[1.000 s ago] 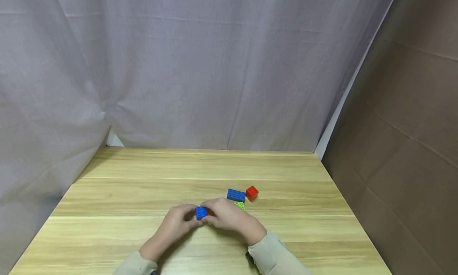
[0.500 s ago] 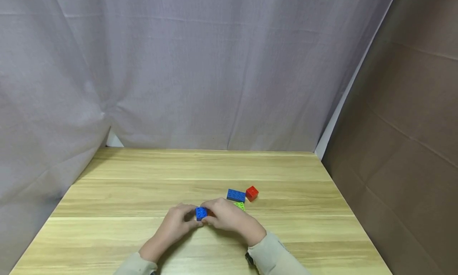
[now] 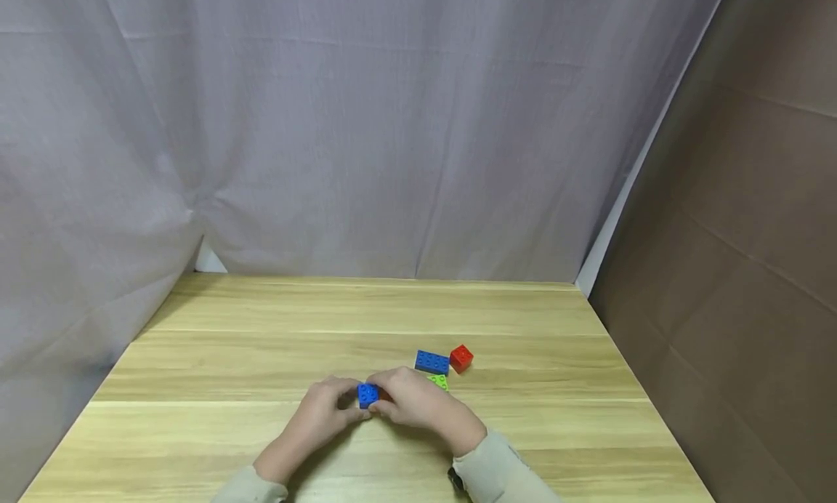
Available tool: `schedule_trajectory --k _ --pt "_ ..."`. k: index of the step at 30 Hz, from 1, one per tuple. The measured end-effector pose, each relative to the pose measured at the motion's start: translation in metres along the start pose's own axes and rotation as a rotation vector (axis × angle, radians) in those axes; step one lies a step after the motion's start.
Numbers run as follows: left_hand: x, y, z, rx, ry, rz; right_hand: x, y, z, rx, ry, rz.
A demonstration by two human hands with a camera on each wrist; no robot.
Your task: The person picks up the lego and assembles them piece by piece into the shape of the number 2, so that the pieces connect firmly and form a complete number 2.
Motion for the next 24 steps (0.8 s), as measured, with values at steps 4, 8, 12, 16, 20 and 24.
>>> schedule_trajectory --k 4,8,12,16,20,24 --pt "-0.0005 0.0004 0.0001 -0.010 0.011 0.003 0.0002 0.0006 0.0008 0.003 0.004 0.002" --pt "-0.0002 -0.0002 0.0003 -0.025 0.014 -0.002 -0.0004 0.0015 0.0004 -0.004 -0.002 -0.004" --pt "-0.0002 -0.0001 -0.0003 -0.024 0.022 0.002 -0.0023 0.0007 0.0007 -0.020 -0.005 -0.017" --pt "0.0008 0.0009 -0.0013 -0.019 0.022 0.004 -0.0033 -0.0001 0.0013 -0.016 0.001 -0.029" --pt "0.0032 0.0018 0.0001 -0.018 0.006 0.006 -0.0024 0.0014 0.0015 0.000 0.000 -0.045" --pt "0.0045 0.0011 -0.0006 -0.011 -0.003 0.014 -0.0027 0.0013 0.0005 -0.005 0.005 -0.038"
Point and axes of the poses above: each hand's wrist, its own z-axis away from the middle knuckle, its own y-axis out of the palm, x = y × z, the point moved 1 cm from there along -z, towards the middle knuckle, and after that the axes turned 12 degrees about z, right-handed, at the moved point
